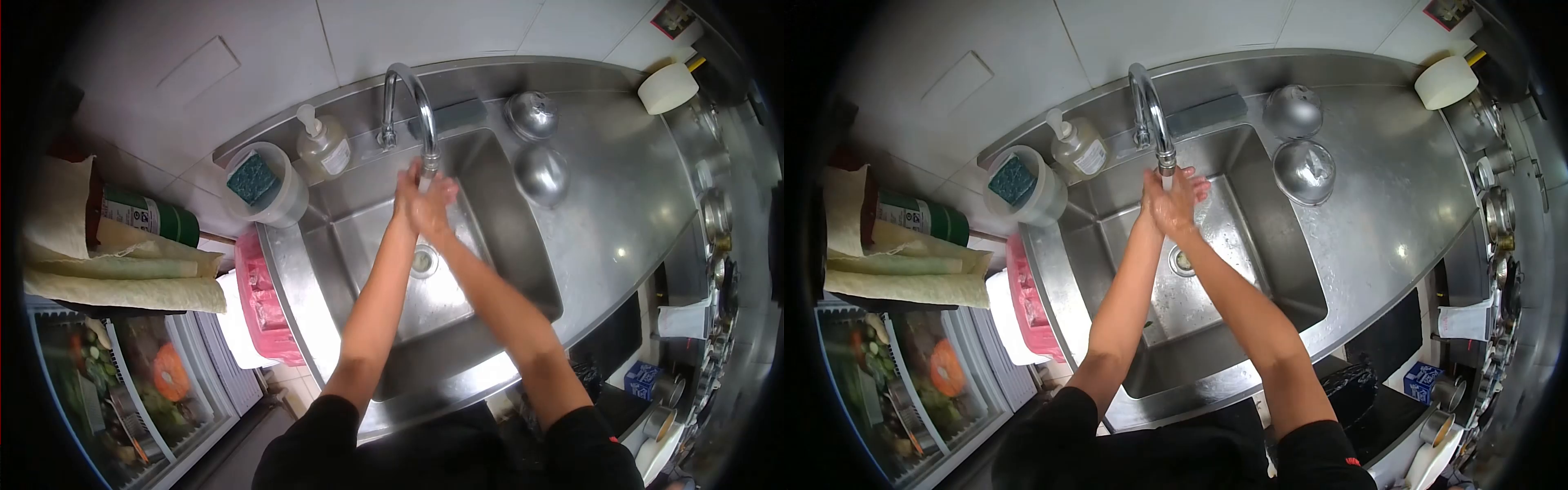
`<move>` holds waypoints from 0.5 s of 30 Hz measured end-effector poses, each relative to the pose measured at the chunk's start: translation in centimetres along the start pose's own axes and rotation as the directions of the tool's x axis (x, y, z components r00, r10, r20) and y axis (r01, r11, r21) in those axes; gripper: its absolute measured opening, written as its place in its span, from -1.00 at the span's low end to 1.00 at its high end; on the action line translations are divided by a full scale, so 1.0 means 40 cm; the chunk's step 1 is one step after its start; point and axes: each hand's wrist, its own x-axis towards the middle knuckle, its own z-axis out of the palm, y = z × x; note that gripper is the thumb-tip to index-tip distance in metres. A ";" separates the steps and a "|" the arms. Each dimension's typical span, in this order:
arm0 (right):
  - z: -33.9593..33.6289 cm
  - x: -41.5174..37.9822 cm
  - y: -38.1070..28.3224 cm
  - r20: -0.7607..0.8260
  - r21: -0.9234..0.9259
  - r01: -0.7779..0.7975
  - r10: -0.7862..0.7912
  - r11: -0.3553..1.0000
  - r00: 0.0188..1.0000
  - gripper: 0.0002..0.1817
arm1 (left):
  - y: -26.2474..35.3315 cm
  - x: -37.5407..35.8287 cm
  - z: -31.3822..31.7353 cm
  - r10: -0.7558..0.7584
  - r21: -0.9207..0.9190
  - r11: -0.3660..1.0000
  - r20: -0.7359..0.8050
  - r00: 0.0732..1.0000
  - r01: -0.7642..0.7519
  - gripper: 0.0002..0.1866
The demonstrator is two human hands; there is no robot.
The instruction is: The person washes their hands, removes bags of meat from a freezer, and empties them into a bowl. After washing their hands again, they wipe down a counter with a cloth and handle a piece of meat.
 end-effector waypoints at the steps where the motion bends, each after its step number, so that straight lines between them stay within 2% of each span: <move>1: 0.006 -0.002 0.010 -0.005 0.032 0.082 -0.082 0.996 0.997 -0.34 | 0.004 0.011 -0.010 0.010 0.047 0.999 -0.019 1.000 -0.009 -0.54; 2: 0.056 -0.016 0.080 -0.133 -0.214 0.078 -0.108 0.974 0.985 -0.41 | 0.017 0.004 0.006 0.046 0.178 0.984 -0.075 0.996 -0.032 -0.55; 3: 0.062 -0.007 0.124 -0.149 -0.140 0.118 -0.139 0.983 0.979 -0.42 | 0.027 -0.003 0.027 0.088 0.306 0.951 -0.122 0.989 -0.047 -0.56; 4: 0.057 0.019 0.160 -0.170 -0.065 0.160 -0.169 0.985 0.971 -0.44 | 0.026 -0.010 0.045 0.063 0.226 0.973 -0.078 0.995 -0.044 -0.59; 5: 0.027 0.041 0.141 -0.112 -0.014 -0.025 0.024 1.000 0.993 -0.45 | 0.014 -0.031 0.058 0.037 0.147 0.989 -0.039 0.999 -0.031 -0.61; 6: -0.002 0.063 0.126 -0.049 0.013 -0.215 0.215 0.977 0.975 -0.45 | -0.001 -0.062 0.058 0.002 0.068 0.998 -0.014 1.000 -0.001 -0.64; 7: -0.011 0.077 0.131 -0.046 0.168 -0.380 0.392 0.910 0.919 -0.46 | 0.000 -0.095 0.065 0.041 0.156 0.987 -0.005 0.999 -0.040 -0.68; 9: -0.017 0.082 0.148 0.034 0.452 -0.624 0.686 0.638 0.726 -0.47 | 0.005 -0.139 0.078 0.120 0.329 0.936 0.031 0.992 -0.123 -0.76; 10: -0.014 0.069 0.113 0.082 0.442 -0.665 0.711 0.602 0.699 -0.53 | 0.009 -0.129 0.044 0.174 0.502 0.858 -0.076 0.982 -0.113 -0.78; 11: 0.000 0.066 0.079 0.126 0.432 -0.697 0.727 0.572 0.675 -0.57 | -0.001 -0.096 -0.004 0.328 0.540 0.810 -0.093 0.940 -0.230 -0.78; 12: 0.066 0.063 0.181 0.234 0.532 -0.566 0.533 0.630 0.813 -0.63 | -0.020 -0.060 -0.062 0.476 0.578 0.744 -0.104 0.873 -0.336 -0.78; 13: 0.085 0.054 0.153 0.184 0.466 -0.601 0.593 0.650 0.784 -0.65 | -0.031 -0.040 -0.090 0.614 0.617 0.657 -0.104 0.782 -0.434 -0.78; 15: 0.090 0.052 0.053 0.067 0.338 -0.664 0.687 0.667 0.724 -0.66 | -0.026 -0.032 -0.068 0.614 0.522 0.740 -0.267 0.743 -0.424 -0.77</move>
